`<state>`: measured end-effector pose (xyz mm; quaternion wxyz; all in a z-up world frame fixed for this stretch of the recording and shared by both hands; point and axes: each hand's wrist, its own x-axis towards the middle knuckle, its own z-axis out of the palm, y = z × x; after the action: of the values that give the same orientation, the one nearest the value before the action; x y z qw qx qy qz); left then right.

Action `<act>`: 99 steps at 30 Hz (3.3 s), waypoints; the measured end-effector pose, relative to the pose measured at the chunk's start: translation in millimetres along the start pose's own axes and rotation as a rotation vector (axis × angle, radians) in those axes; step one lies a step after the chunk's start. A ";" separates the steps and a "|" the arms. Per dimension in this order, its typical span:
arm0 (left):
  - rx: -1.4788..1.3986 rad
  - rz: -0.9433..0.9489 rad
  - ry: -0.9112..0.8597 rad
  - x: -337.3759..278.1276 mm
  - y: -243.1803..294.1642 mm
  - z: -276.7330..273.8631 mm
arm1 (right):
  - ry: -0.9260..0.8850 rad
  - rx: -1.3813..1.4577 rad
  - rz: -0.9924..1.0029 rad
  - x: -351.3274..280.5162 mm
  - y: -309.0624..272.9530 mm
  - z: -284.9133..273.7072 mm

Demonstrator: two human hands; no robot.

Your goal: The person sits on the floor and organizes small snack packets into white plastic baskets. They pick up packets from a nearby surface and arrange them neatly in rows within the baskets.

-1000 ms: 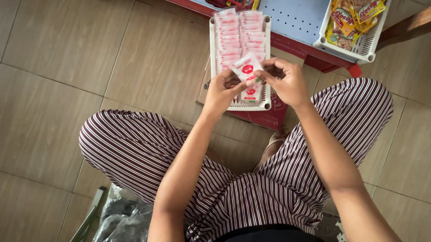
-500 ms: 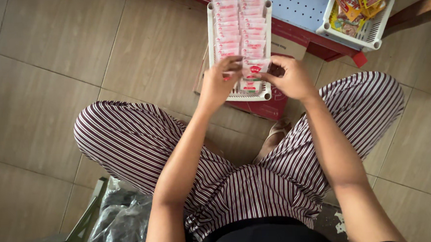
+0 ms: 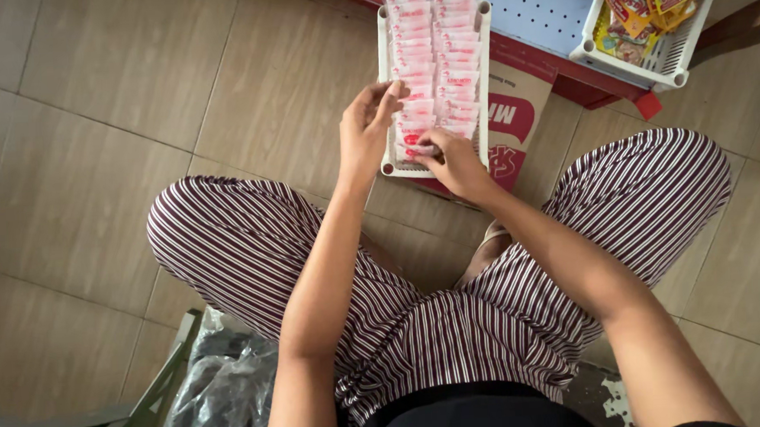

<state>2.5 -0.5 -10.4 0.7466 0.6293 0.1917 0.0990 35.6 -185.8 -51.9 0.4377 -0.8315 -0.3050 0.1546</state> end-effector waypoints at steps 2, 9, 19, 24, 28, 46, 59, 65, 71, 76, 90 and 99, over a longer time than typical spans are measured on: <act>-0.016 -0.004 -0.007 1.2 -1.5 -0.8 | -0.015 0.041 0.094 -0.5 8.3 2.0; 0.005 -0.017 -0.025 1.8 -6.7 -0.7 | 0.065 -0.024 0.112 -2.8 16.6 10.0; 0.141 -0.014 -0.026 -1.8 -5.4 3.6 | 0.286 -0.119 -0.067 -0.3 10.3 21.1; 0.417 0.075 -0.037 -15.1 4.0 17.9 | 0.170 0.072 0.127 2.7 -9.4 -0.9; 0.701 0.394 -0.106 -21.8 1.6 28.9 | 0.290 -0.003 -0.024 2.5 -22.7 -33.6; 0.889 0.520 -0.419 38.4 -43.0 211.0 | 0.570 -0.451 -0.163 45.3 151.9 -264.0; 1.178 0.659 -0.396 55.5 -87.1 252.0 | 0.452 -0.248 0.145 48.2 174.3 -288.5; 1.101 0.663 -0.369 52.8 -80.8 255.8 | 0.467 -0.496 -0.060 49.3 160.4 -267.7; 0.974 0.583 -0.352 59.2 -67.2 258.0 | 0.588 -0.696 0.062 49.4 178.1 -264.5; 0.926 0.538 -0.358 65.2 -62.4 258.2 | 0.514 -0.502 0.191 46.0 184.4 -269.2; 0.946 0.577 -0.317 61.9 -67.8 260.0 | 0.405 -0.583 0.215 57.3 163.7 -247.3; 0.878 0.521 -0.308 59.1 -68.0 260.7 | 0.658 -0.185 0.191 14.6 158.4 -288.7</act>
<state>156.9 -225.4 -51.5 0.3831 0.9166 -0.0593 0.0981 257.0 -427.5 -17.7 0.4191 -0.8976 -0.0814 -0.1096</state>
